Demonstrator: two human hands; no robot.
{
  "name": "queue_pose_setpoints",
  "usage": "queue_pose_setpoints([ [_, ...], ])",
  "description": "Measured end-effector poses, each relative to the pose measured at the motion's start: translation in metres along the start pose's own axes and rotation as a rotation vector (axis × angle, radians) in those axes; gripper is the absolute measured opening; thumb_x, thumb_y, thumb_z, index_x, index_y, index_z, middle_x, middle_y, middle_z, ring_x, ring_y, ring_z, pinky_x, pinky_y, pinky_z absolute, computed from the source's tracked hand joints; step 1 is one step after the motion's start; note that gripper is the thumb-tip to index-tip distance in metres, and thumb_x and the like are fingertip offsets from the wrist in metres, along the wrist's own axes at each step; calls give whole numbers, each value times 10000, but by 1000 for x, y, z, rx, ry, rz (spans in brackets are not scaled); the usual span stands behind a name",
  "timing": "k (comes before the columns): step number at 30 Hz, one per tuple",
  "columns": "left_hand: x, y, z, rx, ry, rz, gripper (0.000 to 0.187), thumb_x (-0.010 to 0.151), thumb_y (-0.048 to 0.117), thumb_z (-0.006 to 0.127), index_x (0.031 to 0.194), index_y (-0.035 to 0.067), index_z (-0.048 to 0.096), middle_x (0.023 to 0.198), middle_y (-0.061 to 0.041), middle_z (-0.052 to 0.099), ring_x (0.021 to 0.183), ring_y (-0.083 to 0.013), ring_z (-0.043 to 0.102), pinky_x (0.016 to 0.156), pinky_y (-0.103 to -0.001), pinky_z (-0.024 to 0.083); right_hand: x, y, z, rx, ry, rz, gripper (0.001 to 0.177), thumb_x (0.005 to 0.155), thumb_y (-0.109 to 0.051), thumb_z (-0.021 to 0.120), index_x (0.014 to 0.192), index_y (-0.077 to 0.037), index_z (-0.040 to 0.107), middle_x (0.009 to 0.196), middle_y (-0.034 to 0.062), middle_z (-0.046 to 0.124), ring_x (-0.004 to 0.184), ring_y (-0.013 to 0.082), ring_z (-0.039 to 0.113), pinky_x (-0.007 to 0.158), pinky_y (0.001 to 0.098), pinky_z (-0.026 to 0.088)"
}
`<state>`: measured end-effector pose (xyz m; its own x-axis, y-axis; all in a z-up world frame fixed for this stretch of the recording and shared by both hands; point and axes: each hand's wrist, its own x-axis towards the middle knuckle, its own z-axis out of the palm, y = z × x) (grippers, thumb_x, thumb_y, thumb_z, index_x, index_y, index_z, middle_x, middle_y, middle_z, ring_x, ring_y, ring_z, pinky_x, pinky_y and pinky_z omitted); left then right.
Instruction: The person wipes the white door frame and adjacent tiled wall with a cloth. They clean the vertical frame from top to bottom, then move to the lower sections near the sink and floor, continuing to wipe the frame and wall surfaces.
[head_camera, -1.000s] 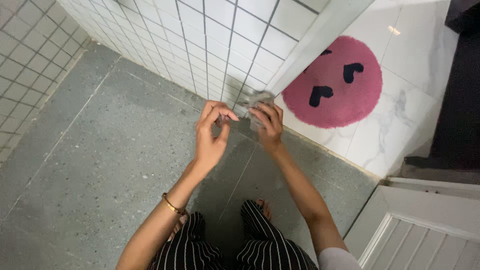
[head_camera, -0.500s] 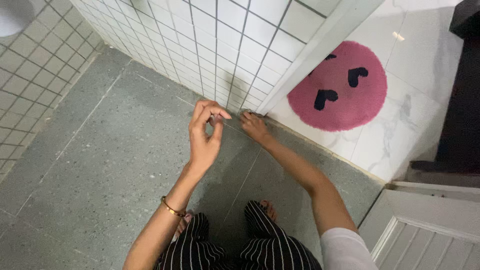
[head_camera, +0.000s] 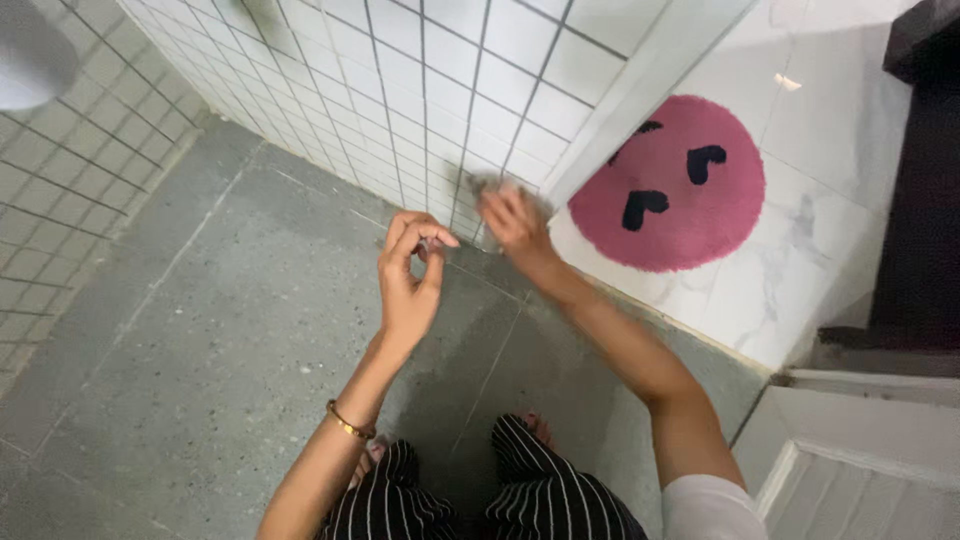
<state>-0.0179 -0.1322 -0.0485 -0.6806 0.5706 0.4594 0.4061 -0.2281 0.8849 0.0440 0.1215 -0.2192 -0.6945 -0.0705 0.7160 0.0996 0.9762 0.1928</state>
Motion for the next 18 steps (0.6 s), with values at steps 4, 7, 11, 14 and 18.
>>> queue_pose_setpoints([
  [4,-4,3,-13,73,14,-10,257,1021,-161,604,1065,57,732,1197,-49,618,998,-134,609,790,-287,518,-84,-23,56,34,-328,-36,290,942,10,800,1227,-47,803,1315,98,757,1241,253,653,967,408,606],
  [7,-1,11,-20,125,26,32,230,1057,-146,623,1068,56,734,1190,-52,624,987,-147,599,801,-297,497,-103,-36,56,69,-620,6,315,883,-7,775,1197,-5,799,1272,140,751,1217,299,643,1023,447,591],
  [11,-5,14,-20,121,9,-2,239,1012,-153,611,1049,51,731,1178,-56,621,953,-152,585,770,-302,479,-117,-32,15,383,-725,191,227,968,29,755,1159,-90,788,1302,79,759,1349,268,639,1171,471,531],
  [14,3,13,-7,125,-62,33,267,987,-168,597,1042,52,738,1157,-54,615,959,-150,586,780,-304,493,-91,-14,-51,741,-679,474,318,922,0,797,1215,-121,768,1355,74,738,1356,265,638,1128,443,550],
  [18,16,23,11,89,-199,-22,299,950,-184,573,1021,57,736,1148,-40,636,944,-135,614,773,-303,512,-49,29,-162,1003,-444,645,448,877,-16,818,1291,-171,742,1428,53,732,1383,238,673,1083,414,581],
])
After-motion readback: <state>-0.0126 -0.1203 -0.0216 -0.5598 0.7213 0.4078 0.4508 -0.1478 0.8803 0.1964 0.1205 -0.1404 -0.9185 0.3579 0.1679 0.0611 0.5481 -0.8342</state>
